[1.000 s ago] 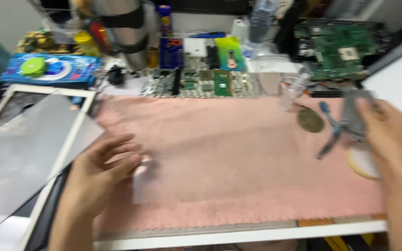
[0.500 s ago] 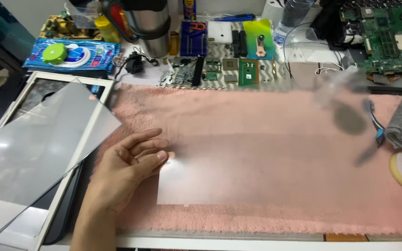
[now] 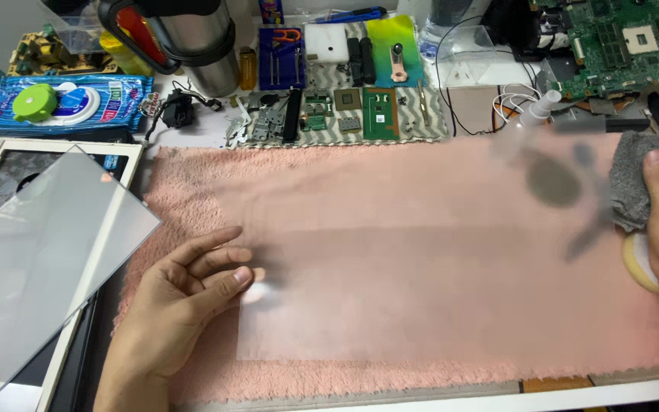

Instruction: The person wipes a transparent glass panel using a series of cleaning tools including a rough scouring pad, a circular sponge, a spray bottle, and a small brush.

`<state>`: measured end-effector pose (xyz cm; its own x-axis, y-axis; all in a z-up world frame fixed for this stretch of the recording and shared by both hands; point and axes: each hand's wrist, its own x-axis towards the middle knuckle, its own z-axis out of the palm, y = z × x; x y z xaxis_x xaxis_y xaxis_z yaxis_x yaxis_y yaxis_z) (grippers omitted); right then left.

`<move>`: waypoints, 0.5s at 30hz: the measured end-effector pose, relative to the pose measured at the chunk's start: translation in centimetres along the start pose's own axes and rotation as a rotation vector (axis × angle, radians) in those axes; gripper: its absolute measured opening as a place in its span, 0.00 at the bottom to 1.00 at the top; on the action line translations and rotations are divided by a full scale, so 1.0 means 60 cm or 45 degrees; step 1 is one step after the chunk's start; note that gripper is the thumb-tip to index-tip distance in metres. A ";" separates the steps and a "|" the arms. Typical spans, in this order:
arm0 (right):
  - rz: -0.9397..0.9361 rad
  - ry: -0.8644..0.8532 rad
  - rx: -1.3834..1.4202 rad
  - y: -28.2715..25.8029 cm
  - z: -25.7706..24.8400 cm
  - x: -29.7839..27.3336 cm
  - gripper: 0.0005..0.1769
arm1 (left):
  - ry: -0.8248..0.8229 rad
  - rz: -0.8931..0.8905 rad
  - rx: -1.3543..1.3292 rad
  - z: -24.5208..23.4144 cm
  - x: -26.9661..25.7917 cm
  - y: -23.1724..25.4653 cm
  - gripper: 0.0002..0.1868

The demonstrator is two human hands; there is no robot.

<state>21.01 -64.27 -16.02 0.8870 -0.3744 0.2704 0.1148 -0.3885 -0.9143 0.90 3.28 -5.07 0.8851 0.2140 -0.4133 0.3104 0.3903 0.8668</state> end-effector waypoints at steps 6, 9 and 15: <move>-0.139 0.008 -0.081 0.000 0.000 -0.002 0.16 | 0.031 -0.035 0.084 0.013 -0.009 0.015 0.38; 0.022 0.002 -0.070 -0.121 0.027 -0.038 0.21 | 0.139 -0.070 0.193 0.036 -0.024 0.031 0.33; -0.266 0.016 -0.717 -0.228 -0.017 -0.073 0.15 | 0.349 -0.006 0.412 0.074 -0.031 0.021 0.33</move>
<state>15.09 -58.20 -4.40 0.8654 -0.2504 0.4340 0.0286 -0.8400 -0.5418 1.17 -0.59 -1.98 0.7718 0.4604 -0.4385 0.4457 0.1000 0.8896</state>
